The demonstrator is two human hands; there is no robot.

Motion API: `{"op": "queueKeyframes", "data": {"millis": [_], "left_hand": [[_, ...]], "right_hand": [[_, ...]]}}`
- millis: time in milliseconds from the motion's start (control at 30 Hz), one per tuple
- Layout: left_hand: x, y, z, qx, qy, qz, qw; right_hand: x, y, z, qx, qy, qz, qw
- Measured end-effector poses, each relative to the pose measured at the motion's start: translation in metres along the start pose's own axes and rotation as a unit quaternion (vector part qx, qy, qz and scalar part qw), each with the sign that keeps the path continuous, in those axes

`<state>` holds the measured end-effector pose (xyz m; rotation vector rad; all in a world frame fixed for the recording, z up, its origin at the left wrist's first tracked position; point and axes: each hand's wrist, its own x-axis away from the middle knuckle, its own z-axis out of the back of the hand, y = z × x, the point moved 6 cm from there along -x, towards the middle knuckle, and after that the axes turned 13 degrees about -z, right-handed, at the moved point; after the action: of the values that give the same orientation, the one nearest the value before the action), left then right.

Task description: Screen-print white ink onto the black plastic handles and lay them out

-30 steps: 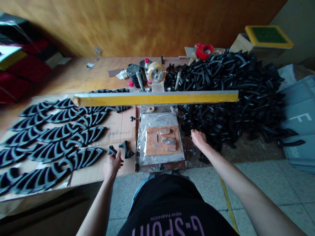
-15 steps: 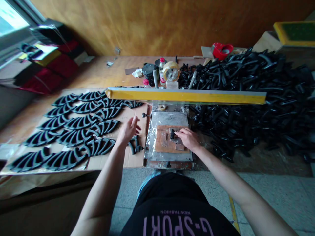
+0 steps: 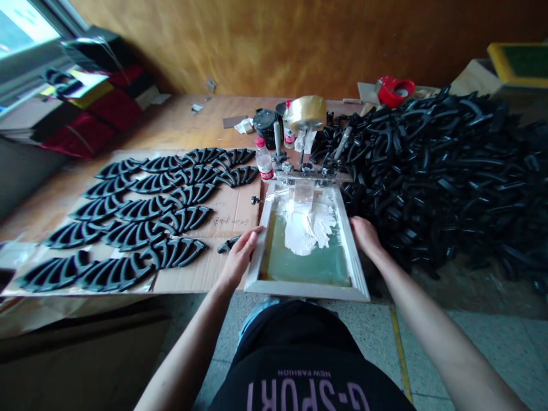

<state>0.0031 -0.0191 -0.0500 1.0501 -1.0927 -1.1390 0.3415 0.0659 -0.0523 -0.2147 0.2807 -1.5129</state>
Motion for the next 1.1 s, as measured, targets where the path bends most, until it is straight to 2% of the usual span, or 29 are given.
{"op": "queueKeyframes", "data": {"millis": [67,133,167,233,300,400,500,567,633,733,800,933,1000,1100], "left_hand": [[0.003,-0.035,-0.007,-0.001,-0.007,0.024,1.0],[-0.001,-0.06,-0.013,-0.011,-0.006,0.029,0.999],[-0.003,-0.068,-0.015,-0.021,-0.006,0.03,0.999],[-0.007,-0.078,-0.018,-0.035,-0.009,0.032,0.999],[-0.009,-0.082,-0.017,-0.041,-0.008,0.036,0.998],[-0.008,-0.08,-0.014,-0.054,0.011,0.039,0.998],[-0.006,-0.079,-0.013,-0.056,0.021,0.039,0.997],[-0.006,-0.08,-0.014,-0.055,0.022,0.039,0.997],[-0.006,-0.081,-0.013,-0.054,0.019,0.039,0.998],[-0.006,-0.083,-0.012,-0.052,0.004,0.035,0.998],[-0.006,-0.085,-0.013,-0.049,-0.006,0.035,0.998],[-0.005,-0.082,-0.014,-0.036,-0.01,0.035,0.999],[-0.004,-0.073,-0.012,-0.03,-0.008,0.035,0.999],[-0.001,-0.044,-0.006,-0.023,-0.021,0.032,0.999]], "right_hand": [[-0.021,-0.009,0.019,-0.018,0.07,-0.019,0.997],[-0.037,-0.044,0.03,-0.036,0.123,0.024,0.992],[-0.043,-0.067,0.029,-0.034,0.125,0.058,0.99],[-0.048,-0.107,0.014,-0.005,0.071,0.11,0.991],[-0.04,-0.128,-0.006,0.029,-0.008,0.132,0.991],[-0.006,-0.128,-0.021,0.054,-0.078,0.205,0.974],[0.029,-0.115,-0.015,0.05,-0.123,0.322,0.937],[0.037,-0.11,-0.009,0.038,-0.157,0.357,0.92],[0.033,-0.11,-0.006,0.026,-0.155,0.342,0.926],[0.026,-0.114,-0.009,0.017,-0.081,0.3,0.95],[0.035,-0.114,-0.014,0.015,-0.055,0.312,0.949],[0.049,-0.11,-0.016,0.007,-0.095,0.336,0.937],[0.033,-0.114,-0.006,-0.013,-0.09,0.297,0.95],[-0.014,-0.125,0.017,-0.04,-0.034,0.223,0.973]]}}
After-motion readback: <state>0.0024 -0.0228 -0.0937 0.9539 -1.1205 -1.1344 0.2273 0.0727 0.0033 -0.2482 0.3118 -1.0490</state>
